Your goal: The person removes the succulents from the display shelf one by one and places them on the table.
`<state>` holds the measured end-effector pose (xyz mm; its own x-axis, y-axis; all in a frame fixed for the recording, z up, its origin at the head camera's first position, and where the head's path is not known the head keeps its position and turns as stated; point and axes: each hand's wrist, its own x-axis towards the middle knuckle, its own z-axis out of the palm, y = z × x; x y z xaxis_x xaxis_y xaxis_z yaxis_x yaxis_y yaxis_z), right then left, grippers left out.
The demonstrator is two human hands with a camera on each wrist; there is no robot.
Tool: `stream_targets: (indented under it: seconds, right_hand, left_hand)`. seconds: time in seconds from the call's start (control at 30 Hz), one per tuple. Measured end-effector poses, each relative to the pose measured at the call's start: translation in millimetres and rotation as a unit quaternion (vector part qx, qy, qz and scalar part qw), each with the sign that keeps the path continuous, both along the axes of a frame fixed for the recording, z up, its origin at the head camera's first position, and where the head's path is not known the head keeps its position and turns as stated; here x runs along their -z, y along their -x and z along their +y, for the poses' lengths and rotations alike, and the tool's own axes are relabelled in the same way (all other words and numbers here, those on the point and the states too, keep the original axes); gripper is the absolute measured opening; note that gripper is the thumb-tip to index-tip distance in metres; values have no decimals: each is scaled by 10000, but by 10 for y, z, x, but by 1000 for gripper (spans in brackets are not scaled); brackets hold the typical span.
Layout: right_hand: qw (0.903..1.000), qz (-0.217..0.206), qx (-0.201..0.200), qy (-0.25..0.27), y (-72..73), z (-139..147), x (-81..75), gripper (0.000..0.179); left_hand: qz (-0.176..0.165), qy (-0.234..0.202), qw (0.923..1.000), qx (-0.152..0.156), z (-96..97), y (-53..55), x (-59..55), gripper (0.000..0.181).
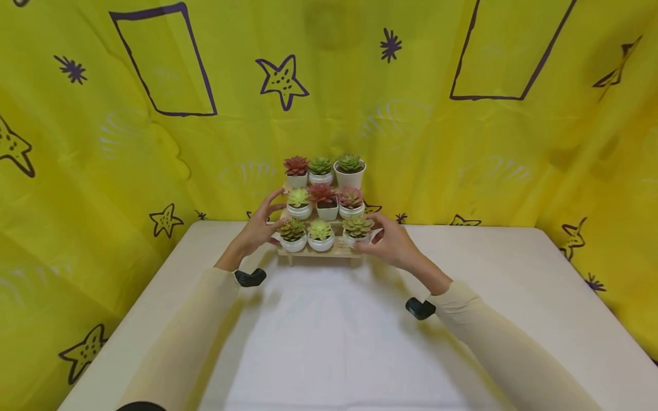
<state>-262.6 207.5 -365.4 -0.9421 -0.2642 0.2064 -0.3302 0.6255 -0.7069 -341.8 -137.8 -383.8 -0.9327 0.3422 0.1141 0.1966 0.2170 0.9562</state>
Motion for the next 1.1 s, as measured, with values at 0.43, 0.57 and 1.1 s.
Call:
stream_targets:
  seconds: [0.43,0.57,1.1]
  right_hand:
    - [9999,-52,-113,-69,-7,176,-24,69]
    - [9998,-50,-121,-171,-8,276,-30,70]
    - [9991,-99,0,-402,36,650,-84,68]
  left_hand:
    - [55,158,9998,93,-3,-1,-14,78]
    - [85,236,9996,107,2,-1,-26,79]
    - [130,282,9993,204,-8,34,-5,76]
